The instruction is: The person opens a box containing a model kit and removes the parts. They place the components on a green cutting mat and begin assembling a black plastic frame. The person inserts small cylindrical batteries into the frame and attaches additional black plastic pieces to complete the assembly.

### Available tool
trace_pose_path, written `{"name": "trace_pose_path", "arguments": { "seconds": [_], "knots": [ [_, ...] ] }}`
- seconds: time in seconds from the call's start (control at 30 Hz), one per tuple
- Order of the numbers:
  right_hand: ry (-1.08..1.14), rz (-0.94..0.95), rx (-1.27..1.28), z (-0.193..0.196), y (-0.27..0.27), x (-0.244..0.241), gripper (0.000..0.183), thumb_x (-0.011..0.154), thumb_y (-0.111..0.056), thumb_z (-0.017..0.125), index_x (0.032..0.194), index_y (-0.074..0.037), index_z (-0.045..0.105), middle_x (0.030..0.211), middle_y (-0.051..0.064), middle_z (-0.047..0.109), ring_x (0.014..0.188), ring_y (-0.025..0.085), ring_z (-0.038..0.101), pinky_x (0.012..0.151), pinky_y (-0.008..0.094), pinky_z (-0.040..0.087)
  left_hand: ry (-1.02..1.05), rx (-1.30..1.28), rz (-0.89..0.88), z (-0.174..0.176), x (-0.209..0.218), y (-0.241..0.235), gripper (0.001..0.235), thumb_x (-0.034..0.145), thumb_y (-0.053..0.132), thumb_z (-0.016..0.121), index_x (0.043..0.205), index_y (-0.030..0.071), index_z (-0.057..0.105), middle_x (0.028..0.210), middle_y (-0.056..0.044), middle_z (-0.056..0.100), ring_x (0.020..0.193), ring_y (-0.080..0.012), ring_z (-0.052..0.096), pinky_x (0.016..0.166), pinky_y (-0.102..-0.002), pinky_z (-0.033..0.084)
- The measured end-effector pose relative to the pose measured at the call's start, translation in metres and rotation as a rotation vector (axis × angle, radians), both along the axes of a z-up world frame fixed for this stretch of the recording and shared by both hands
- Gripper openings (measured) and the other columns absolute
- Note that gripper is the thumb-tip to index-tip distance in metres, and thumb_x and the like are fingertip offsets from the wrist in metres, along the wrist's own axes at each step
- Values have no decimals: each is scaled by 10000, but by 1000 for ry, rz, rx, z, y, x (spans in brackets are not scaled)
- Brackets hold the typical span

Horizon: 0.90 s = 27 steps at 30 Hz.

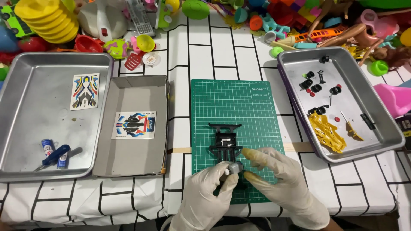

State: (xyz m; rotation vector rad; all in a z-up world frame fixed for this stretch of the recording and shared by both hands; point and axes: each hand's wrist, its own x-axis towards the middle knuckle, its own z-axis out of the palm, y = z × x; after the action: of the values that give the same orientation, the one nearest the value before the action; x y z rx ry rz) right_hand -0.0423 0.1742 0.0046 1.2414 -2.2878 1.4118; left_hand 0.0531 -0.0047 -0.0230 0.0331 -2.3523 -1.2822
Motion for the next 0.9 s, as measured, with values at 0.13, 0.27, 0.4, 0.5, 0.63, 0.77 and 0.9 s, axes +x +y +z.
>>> {"name": "trace_pose_path", "arguments": {
  "seconds": [0.13, 0.27, 0.4, 0.5, 0.63, 0.77, 0.9],
  "knots": [
    [137, 133, 116, 8, -2, -6, 523, 871, -57, 815, 1344, -138, 606, 1209, 60, 740, 1006, 196, 759, 884, 290, 638, 124, -38, -7, 19, -1, -4, 243, 1014, 320, 580, 969, 92, 654, 774, 30, 618, 599, -163, 524, 612, -321, 506],
    [154, 222, 75, 27, -17, -9, 503, 879, -7, 792, 1331, -96, 588, 984, 10, 754, 848, 134, 739, 784, 241, 635, 90, -10, -19, 27, -1, -6, 322, 1007, 268, 554, 741, 118, 451, 652, 3, 408, 585, -178, 400, 559, -325, 380],
    [15, 230, 67, 18, -12, -9, 426, 827, -101, 846, 1181, -59, 612, 1021, 58, 757, 832, 136, 757, 800, 238, 664, 132, 16, 40, 26, 0, -9, 373, 999, 330, 565, 708, 112, 482, 622, 14, 442, 554, -165, 410, 536, -313, 391],
    [-225, 192, 96, 7, -9, -11, 288, 888, -144, 743, 1146, -94, 625, 1012, 7, 760, 839, 132, 762, 780, 263, 633, 14, 60, 38, 26, 3, -15, 556, 893, 553, 695, 1253, 131, 662, 1002, -15, 771, 830, -206, 729, 761, -356, 604],
    [-206, 209, 3, 4, -16, -10, 141, 930, -92, 682, 1065, -59, 654, 972, 45, 749, 815, 141, 744, 747, 249, 628, 142, 163, -53, 25, -4, -18, 209, 967, 309, 687, 981, 102, 657, 918, 8, 727, 800, -176, 693, 703, -328, 569],
    [166, 254, 114, 23, -17, -20, 492, 857, -271, 849, 1248, -80, 620, 967, 52, 747, 837, 152, 746, 749, 246, 632, 83, 251, -42, 20, -6, -15, 185, 937, 277, 725, 929, 126, 619, 913, 3, 720, 814, -178, 693, 737, -325, 579],
    [238, 218, 148, 21, -22, -21, 410, 863, -57, 814, 1226, -115, 630, 1005, 12, 741, 857, 159, 747, 734, 263, 629, 64, 234, -18, 19, -8, -16, 165, 927, 274, 734, 893, 152, 629, 870, 27, 706, 779, -158, 670, 678, -308, 548]
  ]
}}
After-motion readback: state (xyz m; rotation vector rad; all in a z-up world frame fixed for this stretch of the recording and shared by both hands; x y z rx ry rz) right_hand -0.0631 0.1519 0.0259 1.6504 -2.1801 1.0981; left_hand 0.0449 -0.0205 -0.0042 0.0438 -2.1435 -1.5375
